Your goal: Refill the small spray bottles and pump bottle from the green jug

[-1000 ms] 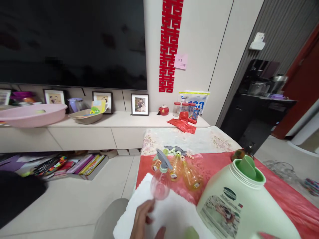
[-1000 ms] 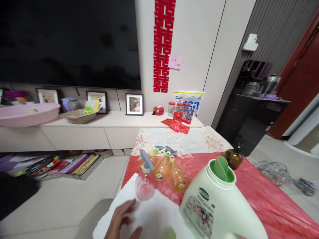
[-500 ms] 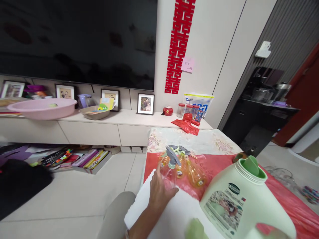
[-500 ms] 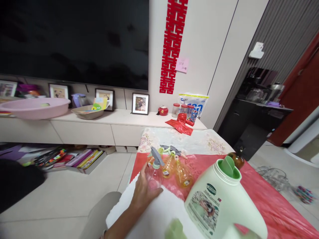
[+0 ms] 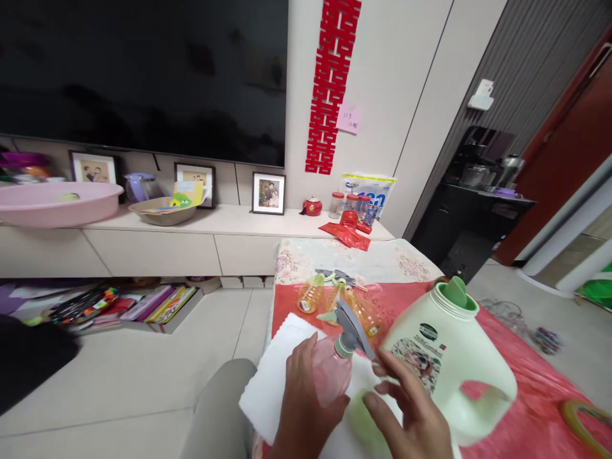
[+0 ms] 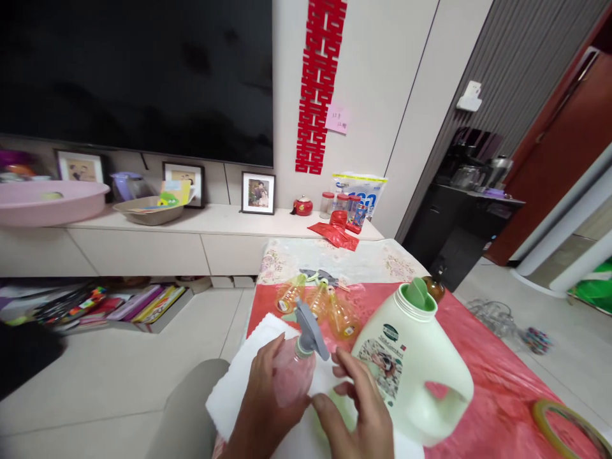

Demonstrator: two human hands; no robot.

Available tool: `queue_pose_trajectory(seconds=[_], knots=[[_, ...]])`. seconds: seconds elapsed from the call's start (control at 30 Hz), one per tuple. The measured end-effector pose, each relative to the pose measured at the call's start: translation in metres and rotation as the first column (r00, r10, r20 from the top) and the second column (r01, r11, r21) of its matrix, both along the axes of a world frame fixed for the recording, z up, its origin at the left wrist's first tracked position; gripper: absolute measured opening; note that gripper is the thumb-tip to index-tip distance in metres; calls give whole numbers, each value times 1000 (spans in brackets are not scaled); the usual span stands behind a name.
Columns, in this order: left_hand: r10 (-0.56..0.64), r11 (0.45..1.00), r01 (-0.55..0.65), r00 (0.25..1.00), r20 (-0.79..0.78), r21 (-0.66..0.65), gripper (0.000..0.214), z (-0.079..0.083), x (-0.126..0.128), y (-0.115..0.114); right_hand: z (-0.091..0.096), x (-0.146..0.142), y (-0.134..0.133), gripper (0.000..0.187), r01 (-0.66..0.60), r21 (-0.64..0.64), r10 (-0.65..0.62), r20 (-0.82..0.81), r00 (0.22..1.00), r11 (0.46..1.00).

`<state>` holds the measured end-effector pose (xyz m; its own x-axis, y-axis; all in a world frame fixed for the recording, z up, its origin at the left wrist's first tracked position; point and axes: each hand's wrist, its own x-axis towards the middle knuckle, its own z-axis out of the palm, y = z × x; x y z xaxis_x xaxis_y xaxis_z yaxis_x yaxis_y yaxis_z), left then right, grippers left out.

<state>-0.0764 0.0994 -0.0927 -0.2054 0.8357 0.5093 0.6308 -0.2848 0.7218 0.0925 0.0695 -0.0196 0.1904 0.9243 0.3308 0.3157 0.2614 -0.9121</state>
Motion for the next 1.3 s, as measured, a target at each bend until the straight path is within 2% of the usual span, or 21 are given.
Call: queue_pose_trajectory(seconds=[0.07, 0.17, 0.23, 0.37, 0.5, 0.6, 0.7, 0.8, 0.83, 0.87, 0.9, 0.97, 1.07, 1.13, 1.2, 1.3], knots=[[19, 998, -14, 996, -83, 63, 90, -4, 1, -9, 13, -19, 10, 58, 5, -30, -7, -36, 999, 1000], [44, 995, -29, 987, -156, 96, 91, -7, 0, -17, 24, -37, 15, 44, 8, -24, -10, -54, 998, 1000], [34, 995, -16, 983, -182, 100, 95, -6, -3, -20, 27, -41, 16, 36, -31, 1, 31, -37, 999, 1000], [-44, 992, 67, 977, -209, 106, 97, -3, -9, -24, 28, -37, 17, 32, -74, 22, 73, 17, 997, 997], [-100, 990, 106, 993, -70, 88, 98, -9, -8, -25, 32, -30, 19, 32, -118, -15, 118, 16, 993, 993], [-184, 982, 187, 977, 103, -17, 98, -9, -8, -26, 34, -24, 21, 40, -207, -85, 201, -76, 977, 975], [-258, 920, 328, 919, 299, -215, 101, 8, -14, -28, 38, -18, 23, 56, -283, -129, 259, -180, 949, 950], [-294, 771, 498, 832, 471, -398, 105, 38, -24, -33, 47, -17, 23, 70, -379, -159, 327, -275, 904, 912], [-291, 732, 527, 815, 501, -432, 105, 48, -27, -35, 51, -18, 22, 74, -415, -163, 351, -318, 881, 895], [-283, 717, 532, 813, 509, -450, 104, 56, -28, -37, 54, -20, 21, 78, -440, -162, 361, -363, 859, 883], [-273, 718, 521, 820, 503, -461, 103, 62, -29, -39, 57, -24, 20, 83, -450, -159, 358, -404, 842, 879], [-241, 755, 466, 852, 465, -461, 100, 66, -28, -41, 60, -31, 17, 95, -418, -164, 311, -445, 840, 893], [-213, 812, 386, 895, 393, -438, 98, 58, -23, -41, 56, -39, 17, 115, -304, -218, 200, -397, 896, 928], [-221, 837, 359, 912, 345, -413, 98, 53, -21, -41, 50, -41, 18, 121, -236, -242, 141, -353, 925, 941], [-236, 837, 361, 916, 325, -411, 98, 53, -20, -42, 45, -40, 21, 119, -217, -246, 123, -348, 929, 945], [-214, 782, 372, 914, 345, -501, 93, 62, -24, -44, 41, -35, 27, 105, -266, -204, 176, -375, 910, 942]])
